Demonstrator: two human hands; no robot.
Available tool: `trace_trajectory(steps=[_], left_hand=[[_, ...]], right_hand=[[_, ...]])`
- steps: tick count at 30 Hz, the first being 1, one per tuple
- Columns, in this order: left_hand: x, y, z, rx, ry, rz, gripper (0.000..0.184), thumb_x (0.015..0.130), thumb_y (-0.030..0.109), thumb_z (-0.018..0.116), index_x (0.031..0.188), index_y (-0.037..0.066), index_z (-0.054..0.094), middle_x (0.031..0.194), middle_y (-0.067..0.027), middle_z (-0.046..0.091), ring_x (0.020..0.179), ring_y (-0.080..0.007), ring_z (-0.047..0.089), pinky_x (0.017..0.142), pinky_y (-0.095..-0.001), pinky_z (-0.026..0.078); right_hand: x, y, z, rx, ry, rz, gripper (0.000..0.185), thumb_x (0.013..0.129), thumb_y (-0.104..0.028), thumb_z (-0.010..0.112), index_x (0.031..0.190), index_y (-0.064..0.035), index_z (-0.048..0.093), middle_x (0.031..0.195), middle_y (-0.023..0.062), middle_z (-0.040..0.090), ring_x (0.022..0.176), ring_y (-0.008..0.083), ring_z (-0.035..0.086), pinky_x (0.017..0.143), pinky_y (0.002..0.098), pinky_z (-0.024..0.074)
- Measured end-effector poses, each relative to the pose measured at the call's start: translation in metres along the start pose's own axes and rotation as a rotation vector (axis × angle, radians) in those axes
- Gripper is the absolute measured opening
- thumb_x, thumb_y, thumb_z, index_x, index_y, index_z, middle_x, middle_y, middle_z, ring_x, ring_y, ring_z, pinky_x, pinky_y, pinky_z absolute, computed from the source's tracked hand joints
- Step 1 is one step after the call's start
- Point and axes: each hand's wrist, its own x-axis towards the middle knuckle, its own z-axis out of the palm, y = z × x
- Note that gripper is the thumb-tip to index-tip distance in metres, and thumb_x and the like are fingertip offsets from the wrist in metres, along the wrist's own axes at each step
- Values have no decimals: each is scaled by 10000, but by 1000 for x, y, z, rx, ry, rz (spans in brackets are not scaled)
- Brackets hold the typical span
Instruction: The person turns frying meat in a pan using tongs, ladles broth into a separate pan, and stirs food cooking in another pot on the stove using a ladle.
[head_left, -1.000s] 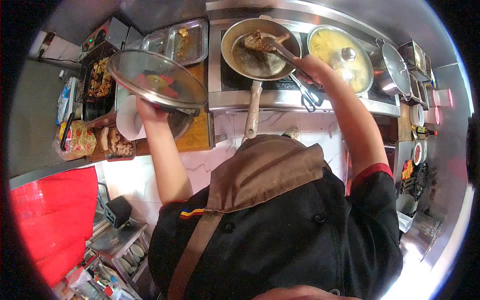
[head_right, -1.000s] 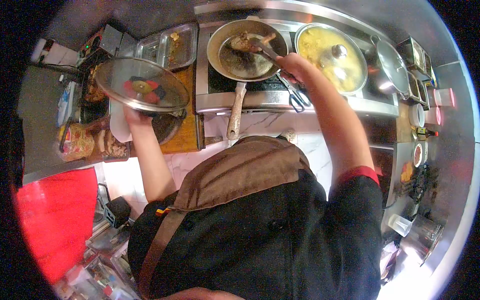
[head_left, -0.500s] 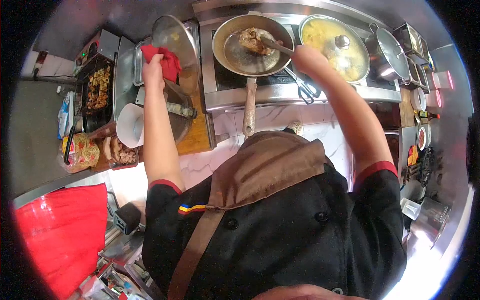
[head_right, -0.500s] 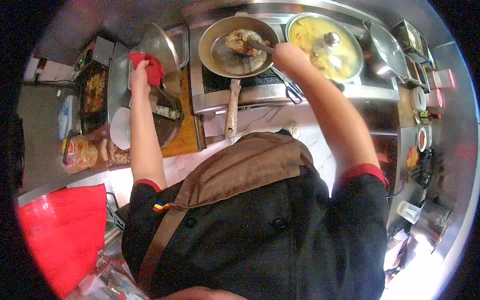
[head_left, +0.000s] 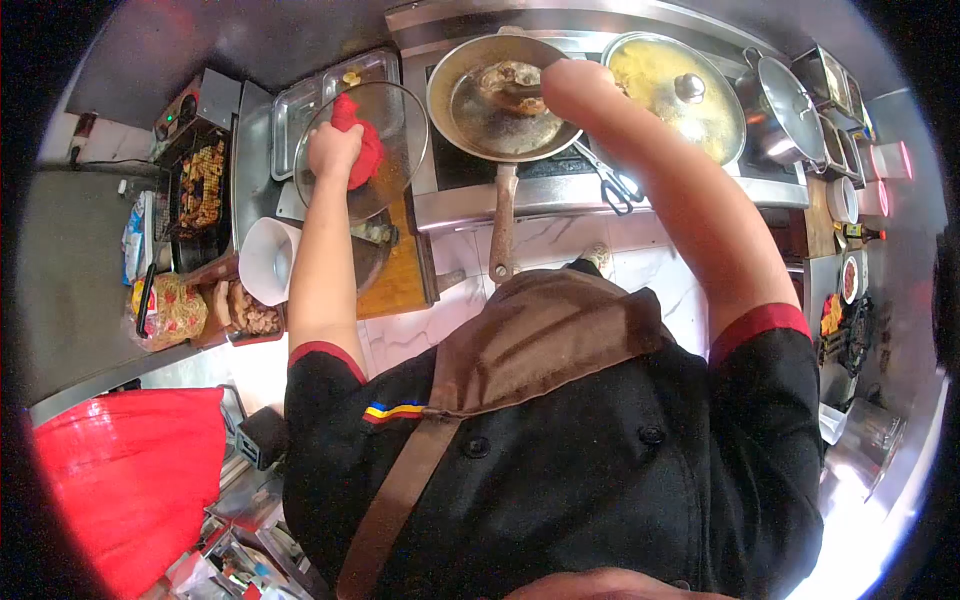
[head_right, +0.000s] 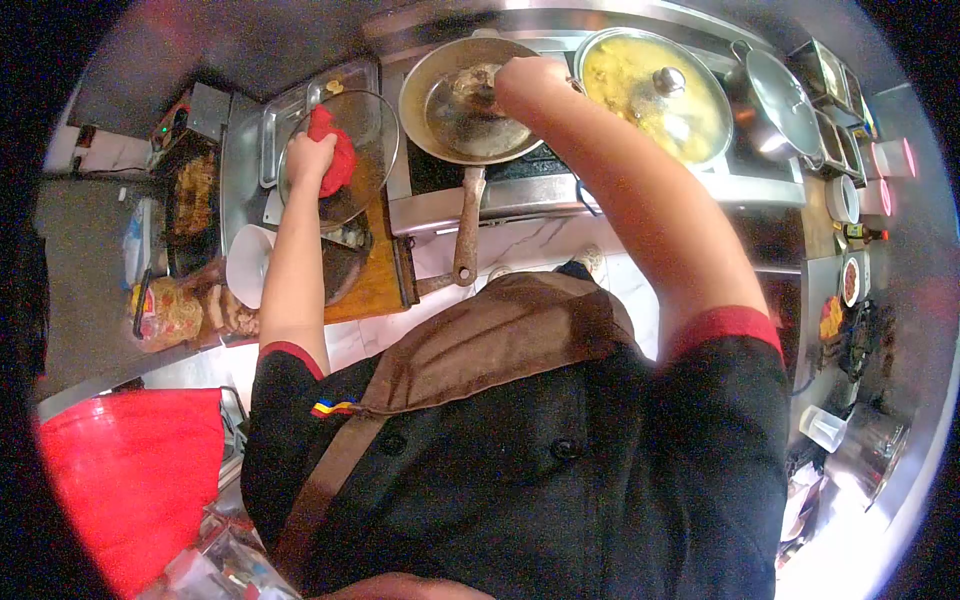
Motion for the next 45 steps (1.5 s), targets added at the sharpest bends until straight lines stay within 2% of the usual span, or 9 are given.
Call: trace_trajectory(steps=[1, 10, 15, 19, 21, 24, 31, 43, 45], left_hand=[[0, -2, 2, -2, -21, -17, 583, 682, 415, 647, 1032, -47, 596, 1097, -255, 562, 1025, -369, 555, 877, -430, 456], [-16, -22, 18, -30, -50, -59, 596, 683, 424, 647, 1054, -37, 580, 1117, -235, 551, 1038, -359, 545, 887, -419, 452], [-22, -26, 21, -22, -12, -69, 580, 685, 414, 645, 1055, -28, 580, 1128, -225, 546, 1061, -352, 532, 901, -412, 443], [-22, -22, 18, -15, -1, -34, 564, 691, 404, 639, 1057, -19, 579, 1129, -223, 543, 1065, -356, 526, 906, -417, 438], [-23, -24, 18, -14, -4, -45, 561, 692, 405, 637, 1057, -17, 579, 1128, -221, 543, 1066, -358, 524, 905, -419, 438], [-18, -25, 22, 5, -20, -52, 565, 695, 406, 632, 1069, -14, 573, 1132, -217, 537, 1063, -362, 524, 909, -415, 437], [-17, -27, 23, -4, -59, -63, 587, 701, 409, 631, 1100, -14, 552, 1172, -214, 509, 1082, -361, 513, 924, -419, 429], [-20, -24, 19, -46, -53, -76, 583, 701, 408, 636, 1079, -29, 550, 1166, -218, 505, 1064, -369, 516, 913, -422, 434], [-20, -24, 18, -51, -64, -74, 575, 700, 399, 634, 1075, -30, 551, 1165, -220, 505, 1065, -369, 516, 913, -422, 434]], right_hand=[[6, -2, 1, -33, 41, -16, 207, 796, -115, 518, 896, -55, 689, 906, 132, 672, 821, 304, 663, 660, 430, 536], [37, 3, 1, -105, -28, -192, 192, 780, -129, 531, 874, -68, 687, 893, 163, 663, 798, 316, 655, 671, 428, 526], [29, 10, -20, -94, 63, -180, 184, 767, -124, 518, 827, -41, 671, 838, 169, 659, 776, 339, 645, 676, 427, 517], [27, -9, -27, -234, 76, -297, 175, 751, -123, 527, 791, -38, 675, 826, 174, 655, 751, 334, 643, 645, 434, 512], [33, -18, -21, -254, -64, -184, 217, 814, -195, 561, 959, -105, 695, 987, 108, 667, 856, 286, 661, 686, 435, 535], [34, -19, -26, -268, -81, -186, 234, 813, -209, 566, 985, -112, 690, 1052, 114, 649, 924, 282, 647, 722, 456, 527], [31, -34, -24, -311, -176, -227, 271, 801, -239, 595, 1024, -106, 674, 1057, 113, 647, 938, 278, 642, 730, 462, 524], [26, -36, -39, -311, -86, -178, 242, 814, -215, 590, 1001, -90, 679, 1019, 116, 658, 891, 272, 656, 662, 470, 539], [31, -30, -26, -319, 32, -174, 182, 797, -137, 513, 801, -56, 675, 792, 119, 670, 705, 272, 665, 584, 400, 532]])
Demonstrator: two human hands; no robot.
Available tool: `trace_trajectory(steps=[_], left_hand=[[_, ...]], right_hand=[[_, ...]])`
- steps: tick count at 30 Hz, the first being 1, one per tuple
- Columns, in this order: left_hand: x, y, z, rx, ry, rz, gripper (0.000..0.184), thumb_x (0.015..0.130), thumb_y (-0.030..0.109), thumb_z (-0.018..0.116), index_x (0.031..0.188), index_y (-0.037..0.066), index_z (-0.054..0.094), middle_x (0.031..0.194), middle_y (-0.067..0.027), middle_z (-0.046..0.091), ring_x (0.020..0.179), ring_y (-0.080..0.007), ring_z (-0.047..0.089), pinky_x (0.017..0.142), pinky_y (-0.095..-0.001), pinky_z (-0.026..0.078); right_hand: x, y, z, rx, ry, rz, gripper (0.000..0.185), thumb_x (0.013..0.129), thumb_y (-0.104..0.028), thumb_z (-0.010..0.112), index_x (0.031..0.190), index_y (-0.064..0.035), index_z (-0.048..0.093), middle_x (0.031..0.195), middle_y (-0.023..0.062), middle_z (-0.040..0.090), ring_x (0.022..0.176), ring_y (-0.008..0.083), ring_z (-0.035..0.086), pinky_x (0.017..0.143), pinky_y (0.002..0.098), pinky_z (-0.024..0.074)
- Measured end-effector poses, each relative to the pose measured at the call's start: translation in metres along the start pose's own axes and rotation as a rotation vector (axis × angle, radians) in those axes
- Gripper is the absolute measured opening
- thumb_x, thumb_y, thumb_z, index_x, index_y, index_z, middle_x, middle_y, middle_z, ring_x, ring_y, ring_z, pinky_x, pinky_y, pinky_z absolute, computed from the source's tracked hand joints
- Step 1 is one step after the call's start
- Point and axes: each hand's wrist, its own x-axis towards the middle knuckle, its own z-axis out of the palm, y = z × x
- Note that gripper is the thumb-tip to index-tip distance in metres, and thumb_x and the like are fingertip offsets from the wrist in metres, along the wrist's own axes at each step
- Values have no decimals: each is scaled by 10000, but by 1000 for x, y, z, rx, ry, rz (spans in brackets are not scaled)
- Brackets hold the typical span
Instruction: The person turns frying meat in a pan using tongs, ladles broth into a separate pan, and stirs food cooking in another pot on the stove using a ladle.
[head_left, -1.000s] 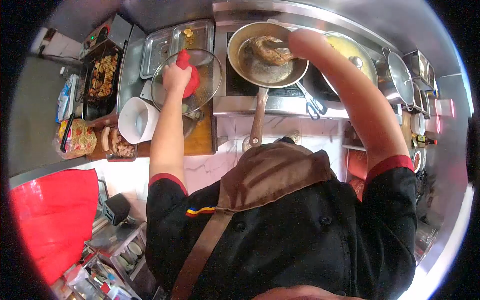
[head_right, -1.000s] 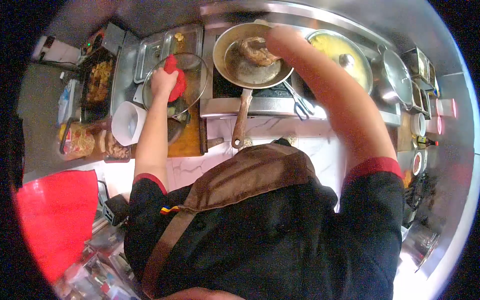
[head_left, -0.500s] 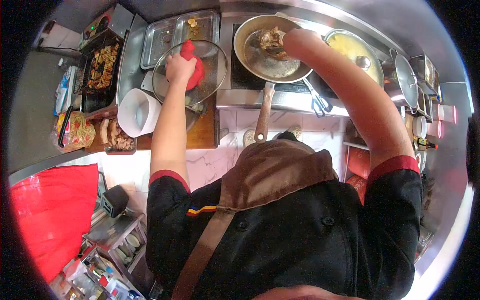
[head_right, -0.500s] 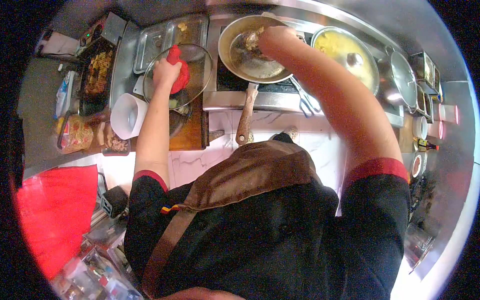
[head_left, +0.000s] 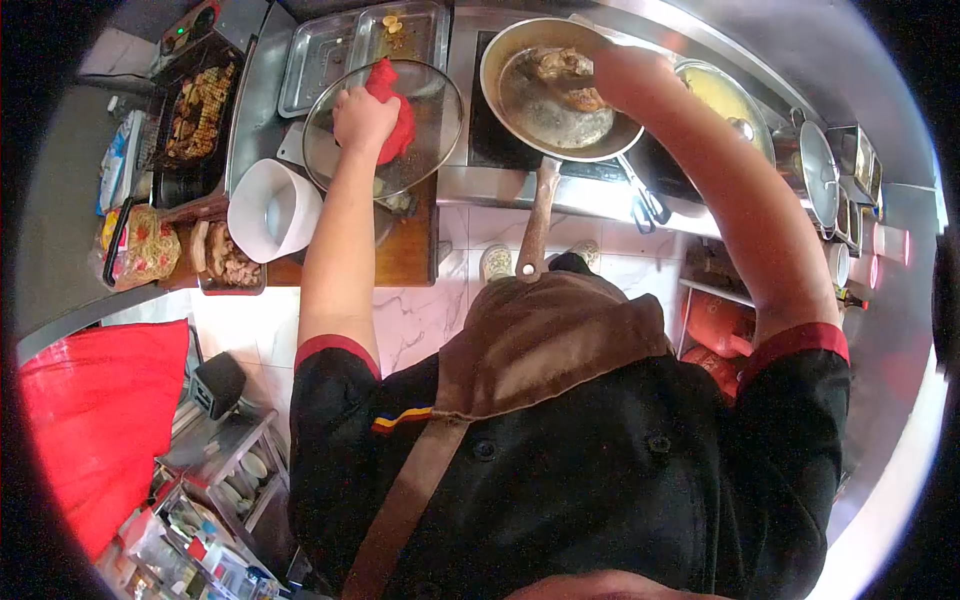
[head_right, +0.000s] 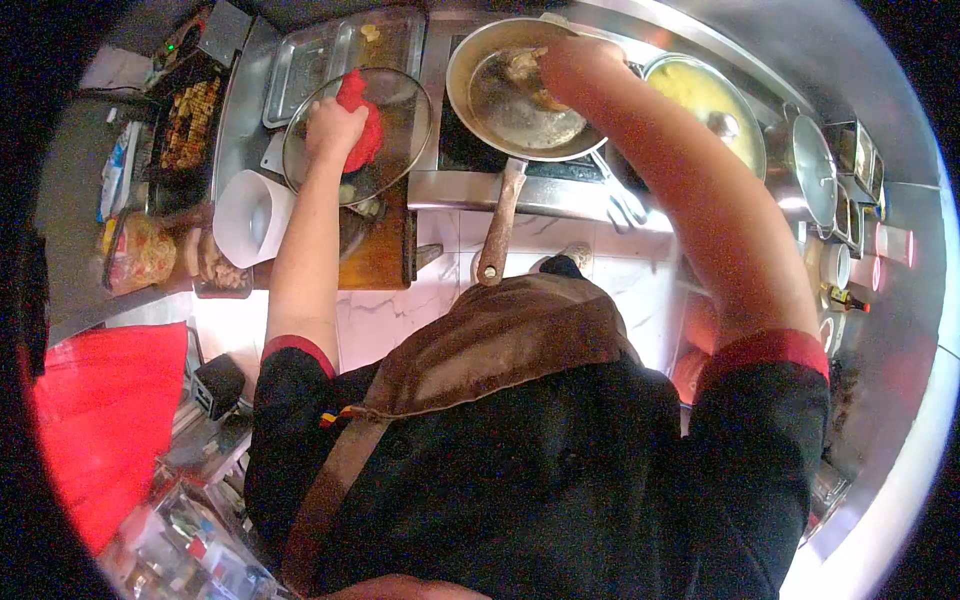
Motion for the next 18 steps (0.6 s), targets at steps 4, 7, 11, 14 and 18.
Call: trace_trajectory(steps=[4, 7, 11, 14, 18], left_hand=[[0, -3, 5, 1, 31, 16, 566, 698, 386, 632, 1075, -28, 551, 1171, -216, 504, 1070, -373, 510, 916, -421, 433], [4, -4, 6, -7, 17, 10, 569, 700, 389, 631, 1083, -24, 547, 1173, -214, 504, 1075, -375, 507, 916, -423, 433], [3, -4, 7, 1, 22, 5, 578, 708, 393, 626, 1102, -20, 536, 1174, -214, 502, 1080, -378, 505, 907, -428, 440], [3, -5, 8, 8, 27, 25, 581, 710, 396, 626, 1106, -20, 533, 1176, -211, 499, 1074, -380, 507, 896, -430, 447], [3, -2, 6, 4, 6, 2, 583, 708, 397, 627, 1103, -22, 532, 1176, -210, 495, 1065, -379, 512, 888, -431, 452]], right_hand=[[7, 1, 11, -34, 24, -38, 176, 796, -136, 516, 805, -54, 672, 792, 117, 669, 712, 271, 665, 575, 396, 532], [9, 3, 4, -65, -18, -77, 161, 791, -137, 536, 833, -62, 673, 809, 114, 670, 739, 268, 664, 584, 405, 531], [12, 8, -6, -66, -86, -70, 163, 772, -150, 579, 886, -79, 672, 854, 108, 673, 799, 281, 658, 639, 418, 529], [12, 10, -20, -24, -84, -53, 168, 767, -148, 586, 896, -81, 671, 875, 111, 672, 816, 289, 654, 661, 422, 526], [16, 8, -8, -41, -105, -72, 163, 769, -124, 574, 887, -64, 668, 891, 121, 668, 826, 293, 651, 671, 421, 524]])
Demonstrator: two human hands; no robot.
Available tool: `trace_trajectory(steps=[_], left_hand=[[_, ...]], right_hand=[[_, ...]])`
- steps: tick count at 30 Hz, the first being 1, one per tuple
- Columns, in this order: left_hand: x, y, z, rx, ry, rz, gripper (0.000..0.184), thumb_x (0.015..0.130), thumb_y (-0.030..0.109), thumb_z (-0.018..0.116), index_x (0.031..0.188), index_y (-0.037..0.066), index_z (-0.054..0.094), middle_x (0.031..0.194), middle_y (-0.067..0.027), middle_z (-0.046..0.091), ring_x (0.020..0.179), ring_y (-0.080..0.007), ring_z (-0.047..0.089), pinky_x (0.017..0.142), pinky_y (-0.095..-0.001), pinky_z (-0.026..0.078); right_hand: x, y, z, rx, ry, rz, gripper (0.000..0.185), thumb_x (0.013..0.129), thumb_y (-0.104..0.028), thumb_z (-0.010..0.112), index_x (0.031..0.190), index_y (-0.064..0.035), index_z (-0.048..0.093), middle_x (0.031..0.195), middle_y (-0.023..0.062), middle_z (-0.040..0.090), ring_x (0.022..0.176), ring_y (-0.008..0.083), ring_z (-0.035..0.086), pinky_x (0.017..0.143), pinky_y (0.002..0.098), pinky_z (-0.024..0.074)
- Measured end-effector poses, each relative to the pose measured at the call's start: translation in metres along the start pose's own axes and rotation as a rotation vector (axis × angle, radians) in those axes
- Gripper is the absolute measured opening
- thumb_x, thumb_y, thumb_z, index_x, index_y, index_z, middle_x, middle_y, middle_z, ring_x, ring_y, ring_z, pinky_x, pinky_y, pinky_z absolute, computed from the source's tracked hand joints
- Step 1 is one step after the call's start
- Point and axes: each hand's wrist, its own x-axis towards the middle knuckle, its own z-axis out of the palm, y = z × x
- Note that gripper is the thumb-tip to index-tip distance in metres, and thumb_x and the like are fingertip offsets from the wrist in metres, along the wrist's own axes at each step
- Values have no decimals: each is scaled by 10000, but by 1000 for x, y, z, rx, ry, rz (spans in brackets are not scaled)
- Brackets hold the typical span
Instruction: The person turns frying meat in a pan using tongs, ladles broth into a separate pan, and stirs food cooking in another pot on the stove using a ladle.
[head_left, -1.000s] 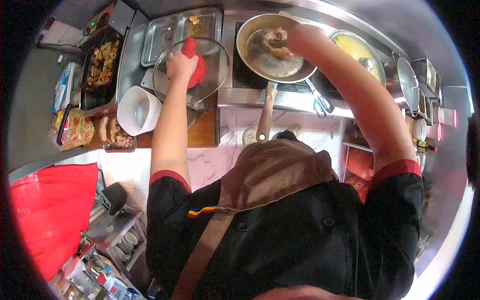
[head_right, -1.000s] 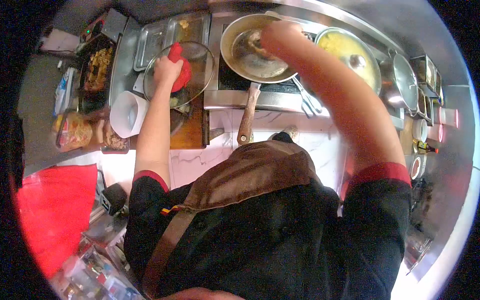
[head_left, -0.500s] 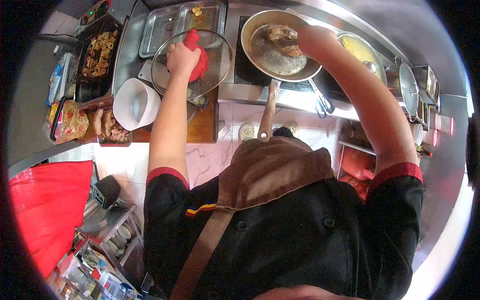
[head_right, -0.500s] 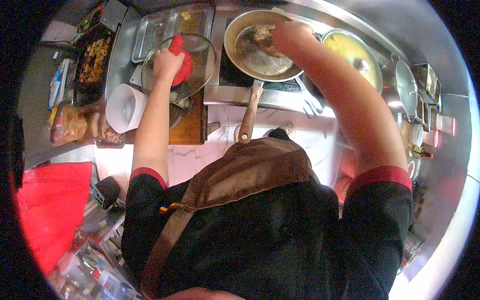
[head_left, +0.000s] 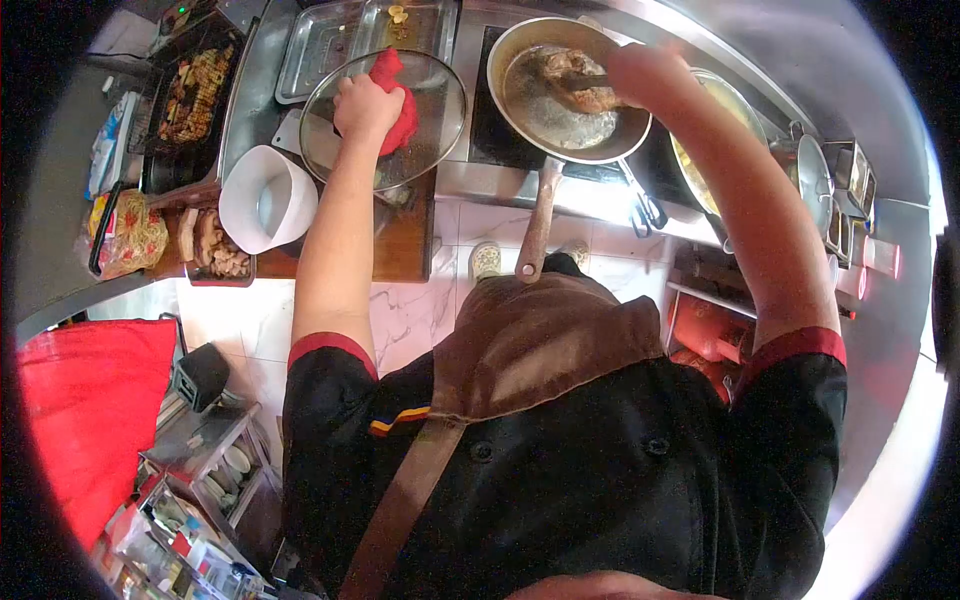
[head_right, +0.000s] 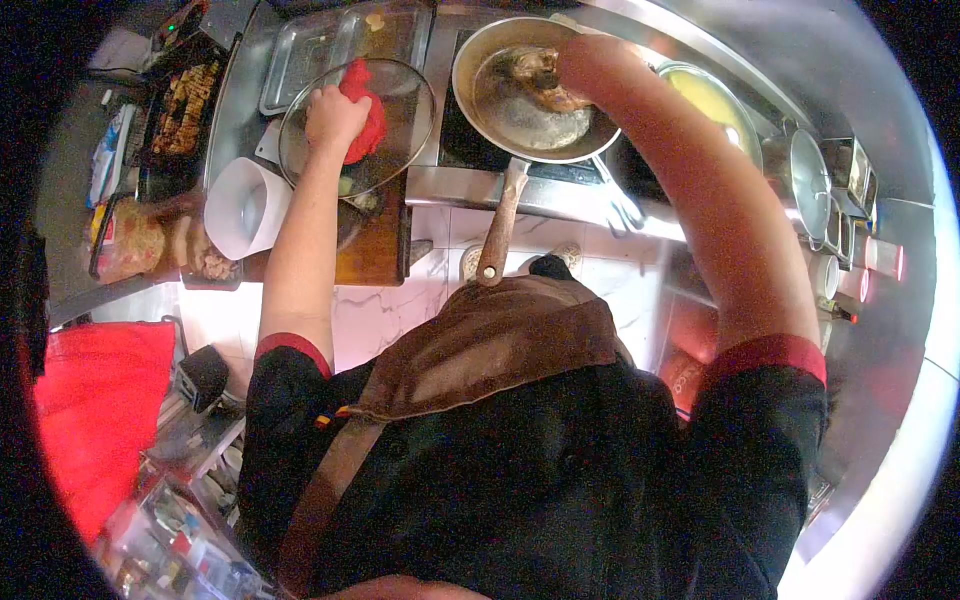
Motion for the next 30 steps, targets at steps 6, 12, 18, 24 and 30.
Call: trace_trajectory(steps=[6, 12, 18, 24, 30], left_hand=[[2, -2, 3, -12, 33, 12, 574, 707, 393, 625, 1095, -21, 538, 1164, -213, 497, 1053, -376, 520, 881, -428, 455], [-2, 1, 0, 12, 13, 25, 560, 708, 388, 624, 1085, -20, 550, 1171, -202, 503, 1074, -360, 514, 898, -417, 447], [3, 3, -2, 24, 26, 35, 566, 717, 386, 611, 1106, -18, 539, 1188, -200, 499, 1087, -355, 510, 908, -418, 445], [1, 6, -3, 39, 9, 23, 584, 722, 389, 609, 1124, -26, 524, 1182, -204, 501, 1073, -357, 520, 905, -418, 447], [-1, 4, -4, 62, -10, 9, 590, 722, 398, 608, 1124, -27, 525, 1190, -205, 497, 1075, -370, 517, 910, -428, 444]], right_hand=[[8, -1, 12, 122, 37, 57, 163, 778, -109, 551, 872, -46, 668, 895, 131, 666, 830, 293, 647, 671, 407, 523], [23, -7, 25, -17, -187, -76, 248, 782, -169, 581, 1002, -104, 675, 983, 139, 662, 909, 311, 641, 718, 482, 526], [-12, 24, 43, 63, -46, -6, 210, 795, -114, 500, 883, -46, 678, 895, 153, 659, 830, 327, 639, 690, 431, 513], [-28, 32, 24, 183, 6, 195, 213, 790, -132, 508, 884, -46, 678, 903, 148, 661, 835, 331, 638, 700, 425, 516], [-32, 12, 20, 129, -51, 123, 174, 764, -103, 559, 872, -50, 684, 903, 138, 667, 841, 305, 647, 725, 395, 516]])
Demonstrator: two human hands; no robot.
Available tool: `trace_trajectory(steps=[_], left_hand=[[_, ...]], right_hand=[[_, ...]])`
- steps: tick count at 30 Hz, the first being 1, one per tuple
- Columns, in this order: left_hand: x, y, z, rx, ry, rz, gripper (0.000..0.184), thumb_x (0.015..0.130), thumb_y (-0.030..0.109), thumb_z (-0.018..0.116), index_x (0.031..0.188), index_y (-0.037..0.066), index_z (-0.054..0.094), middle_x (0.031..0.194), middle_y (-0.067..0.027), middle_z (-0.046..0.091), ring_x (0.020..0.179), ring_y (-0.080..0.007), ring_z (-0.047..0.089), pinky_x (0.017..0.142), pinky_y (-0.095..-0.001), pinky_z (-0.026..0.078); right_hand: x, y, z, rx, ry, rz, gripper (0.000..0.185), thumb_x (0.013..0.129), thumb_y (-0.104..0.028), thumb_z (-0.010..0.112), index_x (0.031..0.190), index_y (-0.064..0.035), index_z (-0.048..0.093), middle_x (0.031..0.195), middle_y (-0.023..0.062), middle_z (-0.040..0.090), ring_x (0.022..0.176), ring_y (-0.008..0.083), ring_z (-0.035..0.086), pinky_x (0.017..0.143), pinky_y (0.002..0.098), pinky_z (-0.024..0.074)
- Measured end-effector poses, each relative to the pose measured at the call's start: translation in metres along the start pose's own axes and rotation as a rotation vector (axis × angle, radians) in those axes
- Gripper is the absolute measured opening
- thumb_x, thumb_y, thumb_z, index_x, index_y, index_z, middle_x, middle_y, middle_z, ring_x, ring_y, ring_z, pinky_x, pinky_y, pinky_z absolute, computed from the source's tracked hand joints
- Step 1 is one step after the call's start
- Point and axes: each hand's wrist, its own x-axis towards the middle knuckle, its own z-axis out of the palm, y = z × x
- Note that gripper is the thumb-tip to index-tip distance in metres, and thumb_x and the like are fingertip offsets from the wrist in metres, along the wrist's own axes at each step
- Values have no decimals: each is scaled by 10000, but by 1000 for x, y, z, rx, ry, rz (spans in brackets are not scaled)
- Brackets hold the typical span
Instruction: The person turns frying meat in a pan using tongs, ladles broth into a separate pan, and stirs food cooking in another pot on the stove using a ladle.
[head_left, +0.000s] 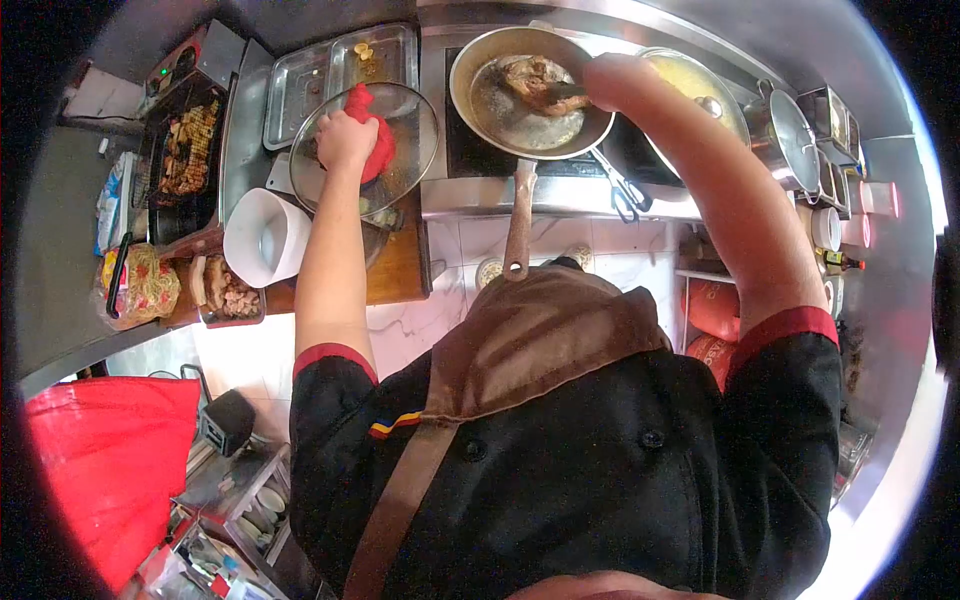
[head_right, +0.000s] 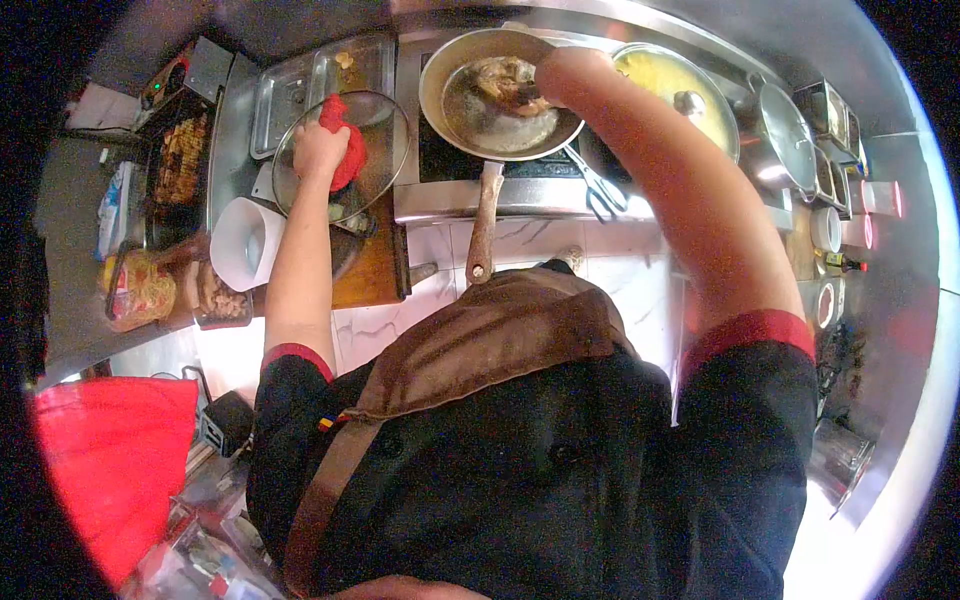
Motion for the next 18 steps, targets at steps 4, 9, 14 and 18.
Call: trace_trajectory(steps=[4, 9, 14, 18], left_hand=[[3, 1, 1, -10, -2, -8, 599, 724, 412, 605, 1125, -25, 525, 1192, -211, 494, 1081, -373, 513, 910, -432, 444], [3, -1, 3, 12, -3, 3, 596, 723, 412, 606, 1120, -26, 526, 1188, -218, 494, 1086, -372, 512, 901, -439, 449], [4, -1, 4, 21, 7, 12, 600, 722, 418, 610, 1120, -23, 527, 1188, -219, 495, 1083, -373, 513, 893, -438, 455], [5, 0, 0, 48, -16, 26, 606, 722, 420, 610, 1119, -30, 526, 1184, -222, 499, 1085, -374, 512, 897, -441, 451]], right_hand=[[13, -4, 9, 5, -47, 5, 170, 760, -100, 564, 863, -44, 687, 898, 141, 667, 835, 306, 647, 724, 393, 517], [16, 3, 33, -37, -91, -136, 164, 750, -76, 552, 828, -36, 691, 883, 144, 666, 837, 319, 643, 714, 411, 511], [-1, 11, 41, 34, -162, -44, 229, 779, -119, 535, 946, -54, 679, 1006, 145, 651, 908, 324, 639, 759, 430, 520], [-27, 30, 31, 170, 24, 95, 235, 788, -125, 500, 913, -47, 684, 982, 155, 653, 895, 315, 645, 748, 428, 520]])
